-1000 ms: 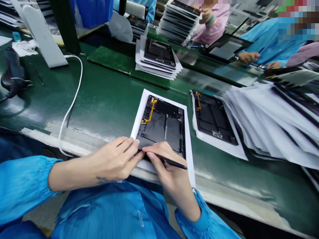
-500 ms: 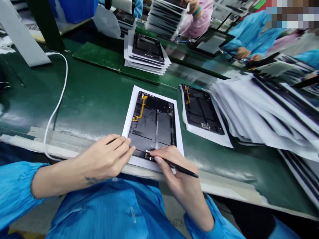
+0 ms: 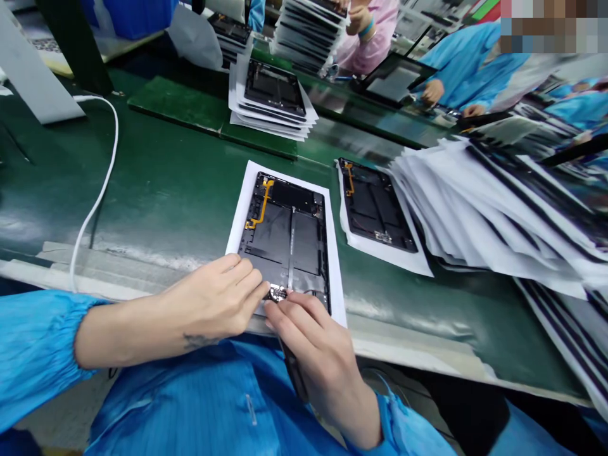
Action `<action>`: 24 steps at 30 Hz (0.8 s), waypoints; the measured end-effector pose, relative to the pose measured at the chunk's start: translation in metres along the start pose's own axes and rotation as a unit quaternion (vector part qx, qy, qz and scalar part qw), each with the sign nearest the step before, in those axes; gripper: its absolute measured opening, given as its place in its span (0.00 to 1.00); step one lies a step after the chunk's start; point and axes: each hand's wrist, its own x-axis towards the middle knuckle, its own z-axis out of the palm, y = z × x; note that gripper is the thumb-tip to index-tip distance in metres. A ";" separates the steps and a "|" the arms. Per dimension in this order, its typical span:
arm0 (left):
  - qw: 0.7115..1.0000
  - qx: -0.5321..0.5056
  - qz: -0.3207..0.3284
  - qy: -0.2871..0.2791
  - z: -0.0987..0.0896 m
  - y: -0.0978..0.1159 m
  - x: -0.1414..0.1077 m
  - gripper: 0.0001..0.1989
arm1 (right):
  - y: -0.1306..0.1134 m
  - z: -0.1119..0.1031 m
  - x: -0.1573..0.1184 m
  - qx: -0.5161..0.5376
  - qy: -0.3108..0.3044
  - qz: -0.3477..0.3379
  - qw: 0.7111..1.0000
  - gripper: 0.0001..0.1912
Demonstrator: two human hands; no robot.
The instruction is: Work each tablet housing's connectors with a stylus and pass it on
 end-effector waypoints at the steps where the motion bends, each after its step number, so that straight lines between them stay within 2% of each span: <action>1: 1.000 -0.002 0.001 -0.001 0.001 0.000 -0.002 0.13 | 0.001 0.002 -0.002 -0.006 0.007 -0.011 1.000 0.13; 4: 0.996 -0.085 -0.025 -0.020 0.003 -0.010 -0.010 0.17 | 0.005 0.008 -0.009 0.061 0.070 0.017 0.996 0.13; 6: 0.972 -0.198 -0.121 -0.024 0.004 -0.023 -0.014 0.22 | 0.008 0.011 -0.014 0.135 0.123 0.070 0.981 0.13; 7: 0.945 -0.262 -0.194 -0.023 0.003 -0.031 -0.015 0.24 | 0.009 0.012 -0.015 0.165 0.146 0.103 0.970 0.13; 8: 0.904 -0.326 -0.275 -0.026 0.000 -0.038 -0.013 0.26 | 0.010 0.012 -0.016 0.188 0.166 0.133 0.959 0.13; 9: 0.849 -0.391 -0.353 -0.032 -0.003 -0.044 -0.010 0.28 | 0.011 0.012 -0.016 0.205 0.178 0.158 0.949 0.12; 11: 0.712 -0.510 -0.479 -0.054 -0.012 -0.053 0.002 0.35 | 0.012 0.010 -0.015 0.230 0.188 0.187 0.936 0.11; 12: 0.645 -0.553 -0.524 -0.060 -0.016 -0.054 0.010 0.39 | 0.013 0.010 -0.014 0.241 0.192 0.190 0.932 0.11; 13: 0.589 -0.579 -0.561 -0.058 -0.020 -0.053 0.017 0.42 | 0.013 0.010 -0.014 0.251 0.195 0.189 0.929 0.11; 14: 0.549 -0.588 -0.592 -0.050 -0.023 -0.051 0.025 0.46 | 0.012 0.010 -0.013 0.260 0.199 0.186 0.926 0.11; 16: 0.509 -0.585 -0.631 -0.021 -0.023 -0.046 0.035 0.50 | 0.012 0.014 -0.012 0.277 0.215 0.183 0.919 0.10; 17: 0.506 -0.588 -0.632 -0.013 -0.020 -0.043 0.038 0.50 | 0.012 0.017 -0.012 0.285 0.228 0.181 0.913 0.10; 18: 0.521 -0.592 -0.615 -0.018 -0.016 -0.043 0.039 0.46 | 0.013 0.020 -0.012 0.294 0.245 0.177 0.907 0.10; 19: 0.553 -0.592 -0.585 -0.032 -0.010 -0.044 0.040 0.41 | 0.014 0.023 -0.012 0.303 0.262 0.168 0.901 0.09; 21: 0.641 -0.561 -0.519 -0.067 0.001 -0.056 0.042 0.29 | 0.020 0.025 -0.013 0.313 0.293 0.131 0.894 0.09; 23: 0.721 -0.491 -0.484 -0.069 0.009 -0.079 0.050 0.22 | 0.029 0.021 -0.015 0.302 0.307 0.084 0.899 0.11; 24: 0.747 -0.457 -0.481 -0.052 0.011 -0.096 0.057 0.19 | 0.035 0.016 -0.017 0.288 0.305 0.066 0.905 0.12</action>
